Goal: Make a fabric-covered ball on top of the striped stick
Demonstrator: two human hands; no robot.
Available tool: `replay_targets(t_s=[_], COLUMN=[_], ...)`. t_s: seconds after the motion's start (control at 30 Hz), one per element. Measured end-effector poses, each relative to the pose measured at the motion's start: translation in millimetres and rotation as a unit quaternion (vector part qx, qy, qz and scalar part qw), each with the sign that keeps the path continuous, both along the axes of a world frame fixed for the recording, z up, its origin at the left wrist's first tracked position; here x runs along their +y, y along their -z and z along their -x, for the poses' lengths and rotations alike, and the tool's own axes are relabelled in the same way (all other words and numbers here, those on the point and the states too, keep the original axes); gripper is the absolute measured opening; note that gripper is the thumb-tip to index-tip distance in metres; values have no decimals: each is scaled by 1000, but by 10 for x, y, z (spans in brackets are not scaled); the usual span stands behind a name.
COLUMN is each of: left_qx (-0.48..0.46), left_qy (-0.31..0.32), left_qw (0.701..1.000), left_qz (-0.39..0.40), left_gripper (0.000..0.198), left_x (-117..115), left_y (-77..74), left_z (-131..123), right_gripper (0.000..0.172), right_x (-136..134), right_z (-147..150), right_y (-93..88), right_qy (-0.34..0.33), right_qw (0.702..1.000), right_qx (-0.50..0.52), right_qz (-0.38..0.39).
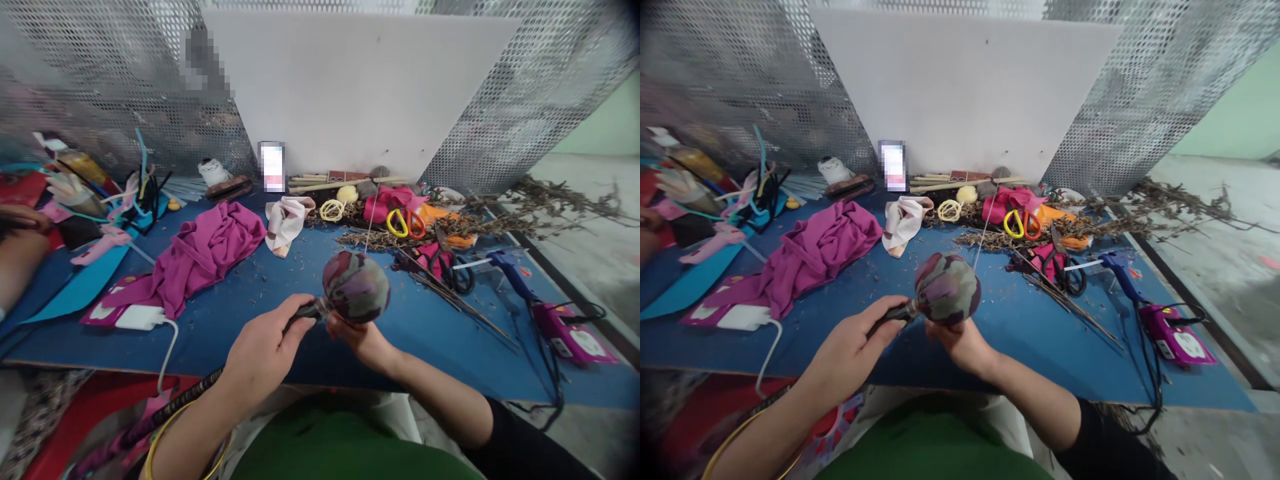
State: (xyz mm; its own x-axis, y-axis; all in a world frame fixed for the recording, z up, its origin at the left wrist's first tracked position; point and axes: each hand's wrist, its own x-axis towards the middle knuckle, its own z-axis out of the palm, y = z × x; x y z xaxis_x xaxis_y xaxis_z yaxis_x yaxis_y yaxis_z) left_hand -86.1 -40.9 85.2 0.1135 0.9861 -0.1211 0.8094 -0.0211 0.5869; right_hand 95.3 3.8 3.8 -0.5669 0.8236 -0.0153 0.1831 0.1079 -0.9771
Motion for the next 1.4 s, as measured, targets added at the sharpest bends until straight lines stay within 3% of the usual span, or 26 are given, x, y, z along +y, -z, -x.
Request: replay_targets(t_s=[0.1, 0.17, 0.23, 0.3, 0.37, 0.47, 0.63, 0.77, 1.03, 1.13, 1.23, 1.4], left_qx=[-17, -27, -36, -41, -38, -16, 83, 135, 134, 100, 94, 111], left_qy=[-69, -88, -78, -61, -43, -34, -47, -43, -35, -27, -20, 8], left_qw=[997, 996, 996, 997, 998, 999, 995, 990, 990, 994, 995, 992], left_qz=[16, 13, 15, 20, 26, 21, 14, -3, 21, 39, 42, 64], left_gripper=[33, 35, 35, 35, 36, 35, 33, 32, 31, 32, 33, 34], left_x=[46, 80, 106, 117, 112, 90, 50, 28, 62, 113, 149, 135], left_y=[52, 86, 116, 138, 153, 169, 184, 183, 241, 211, 156, 143], left_z=[30, 45, 40, 14, -22, -72, -149, -198, -153, -67, 4, -14], right_gripper=[35, 26, 18, 21, 31, 41, 38, 34, 33, 25, 18, 26], right_x=[-221, -309, -325, -278, -208, -167, -299, -371, -349, -282, -198, -76], right_z=[-81, -128, -138, -101, -31, 84, 166, 147, 137, -13, -251, -482], right_y=[-32, -94, -173, -246, -295, -317, -322, -355, -387, -449, -567, -822], right_qy=[46, 74, 69, 21, -29, -21, 38, 45, 20, -43, -49, -32], right_qw=[981, 942, 914, 918, 938, 953, 933, 920, 925, 941, 944, 874], right_qx=[-39, -50, -4, 79, 160, 194, 86, 39, 21, 24, -44, -200], right_qz=[-182, -325, -400, -389, -307, -232, -347, -388, -379, -336, -325, -442])
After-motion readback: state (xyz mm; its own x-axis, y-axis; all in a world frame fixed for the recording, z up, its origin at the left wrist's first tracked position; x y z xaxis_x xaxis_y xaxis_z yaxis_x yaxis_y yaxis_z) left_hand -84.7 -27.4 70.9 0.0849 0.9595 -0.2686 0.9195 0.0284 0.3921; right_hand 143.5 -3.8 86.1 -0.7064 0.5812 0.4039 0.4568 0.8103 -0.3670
